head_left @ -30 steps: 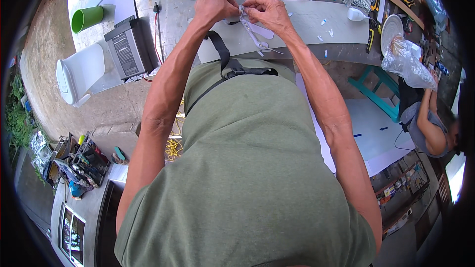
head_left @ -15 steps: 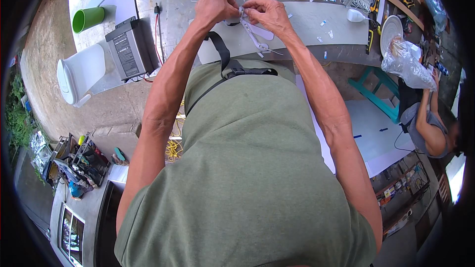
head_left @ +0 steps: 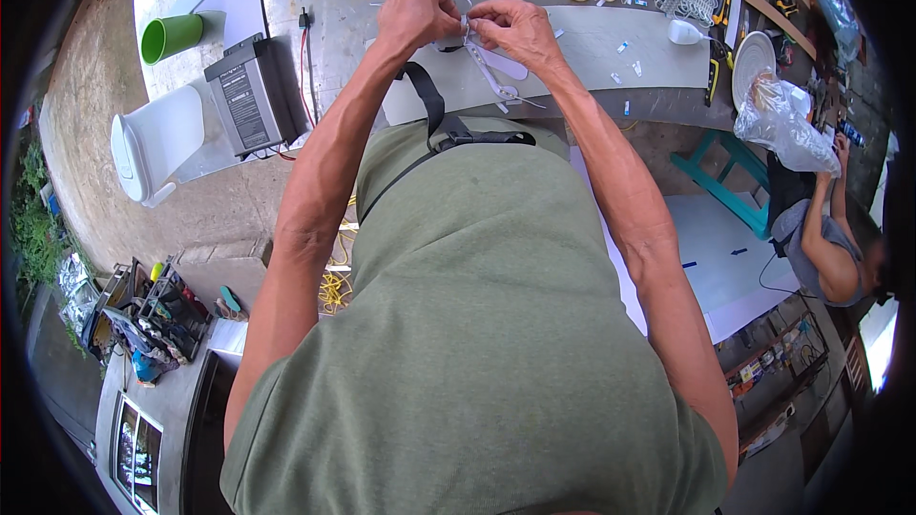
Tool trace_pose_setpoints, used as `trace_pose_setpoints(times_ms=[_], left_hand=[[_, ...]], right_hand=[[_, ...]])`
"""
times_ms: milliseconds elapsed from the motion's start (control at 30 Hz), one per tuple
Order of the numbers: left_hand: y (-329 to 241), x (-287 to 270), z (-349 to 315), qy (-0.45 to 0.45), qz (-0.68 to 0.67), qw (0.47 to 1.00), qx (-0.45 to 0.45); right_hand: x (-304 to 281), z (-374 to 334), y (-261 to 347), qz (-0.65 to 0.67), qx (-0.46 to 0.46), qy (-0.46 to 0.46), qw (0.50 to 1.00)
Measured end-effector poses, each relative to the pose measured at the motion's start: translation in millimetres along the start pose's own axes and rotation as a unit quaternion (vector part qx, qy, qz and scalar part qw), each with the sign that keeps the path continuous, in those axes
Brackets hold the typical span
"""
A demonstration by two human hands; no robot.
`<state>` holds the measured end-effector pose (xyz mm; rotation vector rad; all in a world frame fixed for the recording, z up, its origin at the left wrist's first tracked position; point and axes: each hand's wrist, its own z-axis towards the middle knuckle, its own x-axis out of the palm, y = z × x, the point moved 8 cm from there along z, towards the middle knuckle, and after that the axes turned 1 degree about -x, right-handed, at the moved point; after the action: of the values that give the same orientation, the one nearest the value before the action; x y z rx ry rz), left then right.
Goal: Assembling small LED modules and wiring into sign components on a workbench.
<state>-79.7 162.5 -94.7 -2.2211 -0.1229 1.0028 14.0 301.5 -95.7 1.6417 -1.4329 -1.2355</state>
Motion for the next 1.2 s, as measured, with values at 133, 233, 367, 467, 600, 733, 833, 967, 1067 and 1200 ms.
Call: trace_pose_setpoints(times_ms=[133, 233, 367, 467, 600, 733, 833, 967, 1067, 1200], left_hand=[[-1.7, -1.3, -8.6, -0.025, -0.007, 1.0, 0.005], [-8.1, -4.0, -17.0, -0.04, 0.013, 0.999, -0.003], [-8.5, -8.7, -26.9, -0.078, 0.023, 0.997, -0.007], [-13.0, -12.1, -33.7, -0.079, 0.025, 0.997, -0.003], [-24.7, -12.7, -45.0, -0.032, 0.013, 0.999, 0.007], [-21.7, -2.1, -45.1, -0.011, -0.008, 1.0, -0.009], [-17.2, 7.0, -44.1, -0.01, -0.041, 0.999, -0.011], [-0.4, 14.4, -44.7, 0.007, -0.178, 0.984, -0.016], [5.8, 14.4, -47.4, 0.018, -0.236, 0.971, -0.028], [4.0, 12.7, -49.9, 0.023, -0.247, 0.968, -0.036]], right_hand=[[2.3, 1.9, -0.6, -0.017, 0.013, -0.022, 1.0], [1.9, 6.2, -1.4, -0.088, -0.022, -0.043, 0.995], [3.3, 8.5, 20.2, -0.153, -0.113, -0.061, 0.98], [3.0, 7.9, 19.2, -0.125, -0.075, -0.056, 0.988], [-0.4, 0.4, 20.3, -0.088, -0.017, -0.034, 0.995], [1.4, -4.3, 19.4, -0.03, 0.042, -0.013, 0.999], [4.0, -6.1, 22.5, -0.018, 0.019, 0.002, 1.0], [4.3, -7.6, 12.9, 0.131, 0.044, 0.029, 0.99], [4.5, -10.3, 11.3, 0.127, 0.042, 0.041, 0.99], [11.2, -11.8, 11.8, 0.101, 0.04, 0.059, 0.992]])
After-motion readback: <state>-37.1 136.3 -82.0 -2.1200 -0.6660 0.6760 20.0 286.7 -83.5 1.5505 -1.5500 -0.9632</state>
